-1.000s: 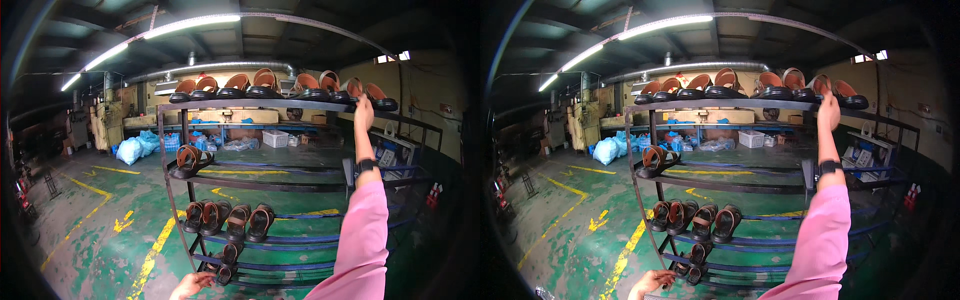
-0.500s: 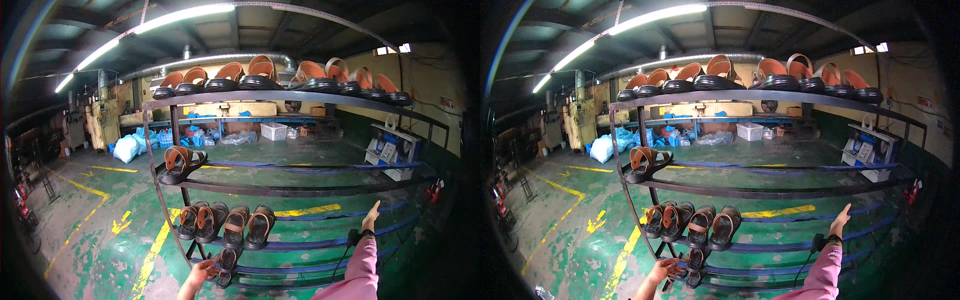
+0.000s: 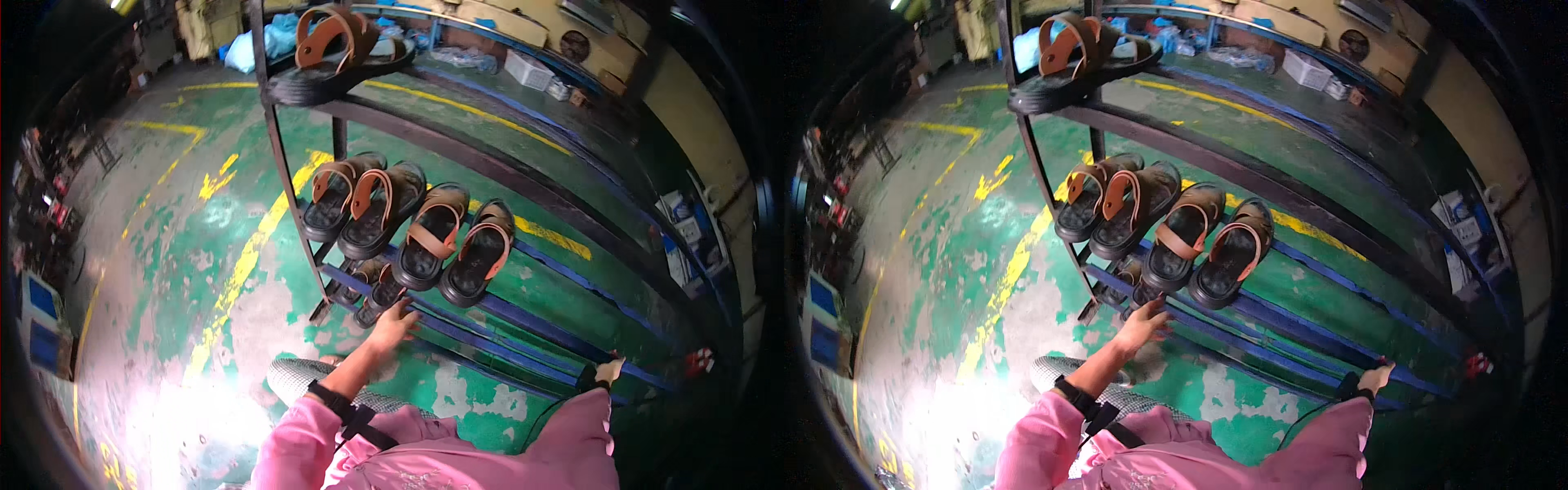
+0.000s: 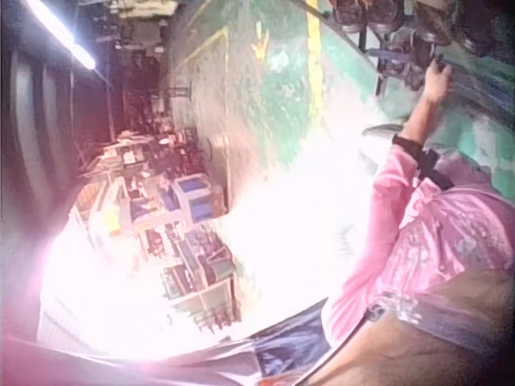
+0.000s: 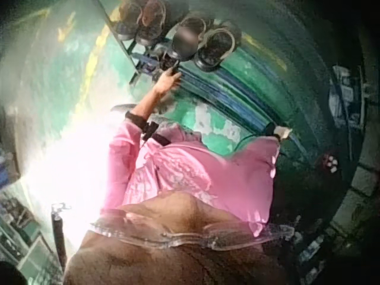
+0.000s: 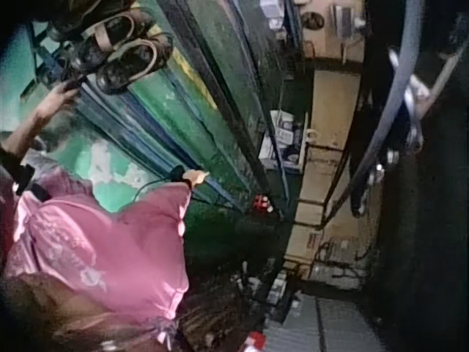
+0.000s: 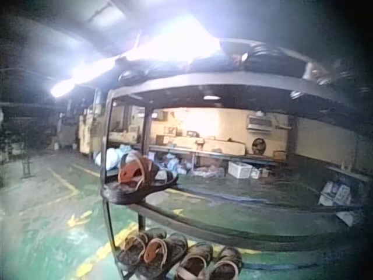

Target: Picking up sandals from a basket, inspecting the soles and straps, and placing them on a drying or storage rack.

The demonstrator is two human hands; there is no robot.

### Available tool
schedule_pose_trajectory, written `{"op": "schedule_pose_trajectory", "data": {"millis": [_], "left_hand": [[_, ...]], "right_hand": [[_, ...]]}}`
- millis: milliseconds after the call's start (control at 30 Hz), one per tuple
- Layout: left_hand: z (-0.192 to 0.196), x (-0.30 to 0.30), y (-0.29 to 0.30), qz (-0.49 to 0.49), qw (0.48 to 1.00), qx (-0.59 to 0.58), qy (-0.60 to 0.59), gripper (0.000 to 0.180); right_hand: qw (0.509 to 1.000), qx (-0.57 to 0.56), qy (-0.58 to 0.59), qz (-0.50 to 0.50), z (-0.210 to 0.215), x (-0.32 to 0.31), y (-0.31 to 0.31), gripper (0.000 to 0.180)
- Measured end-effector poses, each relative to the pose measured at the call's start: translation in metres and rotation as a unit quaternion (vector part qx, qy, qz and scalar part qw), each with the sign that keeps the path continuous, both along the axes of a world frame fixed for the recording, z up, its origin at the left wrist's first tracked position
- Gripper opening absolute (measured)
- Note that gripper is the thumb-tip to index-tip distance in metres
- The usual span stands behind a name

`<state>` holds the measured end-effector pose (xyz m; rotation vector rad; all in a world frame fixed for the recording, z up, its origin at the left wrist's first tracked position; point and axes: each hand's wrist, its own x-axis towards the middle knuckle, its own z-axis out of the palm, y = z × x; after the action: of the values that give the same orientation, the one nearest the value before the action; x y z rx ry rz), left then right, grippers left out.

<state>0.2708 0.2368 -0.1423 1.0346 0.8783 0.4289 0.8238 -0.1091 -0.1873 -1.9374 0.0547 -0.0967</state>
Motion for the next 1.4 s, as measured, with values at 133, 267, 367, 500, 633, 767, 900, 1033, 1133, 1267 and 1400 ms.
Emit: {"op": "schedule_pose_trajectory", "data": {"millis": [133,267,367,500,633,767,900,1033,1133,1267,1400], "left_hand": [[-0.002,0.032,0.000,-0.029,0.990,-0.049,-0.129,0.060],[-0.013,0.069,0.003,0.069,0.961,-0.136,-0.231,0.043],[-0.024,0.085,0.007,0.136,0.926,-0.243,-0.256,0.036],[-0.040,0.092,0.010,0.142,0.926,-0.197,-0.289,0.030],[-0.045,0.094,0.009,0.208,0.923,-0.128,-0.299,0.031],[-0.037,0.082,0.010,0.240,0.912,-0.118,-0.310,0.026],[-0.024,0.058,0.022,0.286,0.898,-0.062,-0.329,0.024],[-0.007,0.032,0.015,0.318,0.884,-0.059,-0.337,0.025],[0.007,0.005,0.015,0.332,0.877,-0.063,-0.341,0.023],[0.025,-0.034,-0.006,0.310,0.891,-0.062,-0.326,0.023],[0.035,-0.090,-0.002,0.350,0.880,-0.072,-0.313,0.023]], "right_hand": [[0.989,0.107,0.090,-0.048,0.009,-0.012,0.013,0.045],[0.992,0.100,0.067,-0.039,0.028,-0.033,0.044,0.045],[0.979,0.150,0.136,0.026,0.034,-0.046,0.060,0.044],[0.968,0.179,0.170,0.042,0.029,-0.064,0.071,0.043],[0.957,0.200,0.203,0.056,0.019,-0.076,0.076,0.042],[0.946,0.224,0.224,0.068,0.009,-0.083,0.072,0.041],[0.932,0.257,0.247,0.071,0.006,-0.090,0.066,0.040],[0.919,0.292,0.253,0.080,0.009,-0.102,0.060,0.040],[0.909,0.319,0.256,0.077,0.015,-0.112,0.049,0.039],[0.895,0.359,0.258,0.066,0.019,-0.126,0.023,0.038],[0.882,0.387,0.266,0.055,0.023,-0.132,0.012,0.037]]}}
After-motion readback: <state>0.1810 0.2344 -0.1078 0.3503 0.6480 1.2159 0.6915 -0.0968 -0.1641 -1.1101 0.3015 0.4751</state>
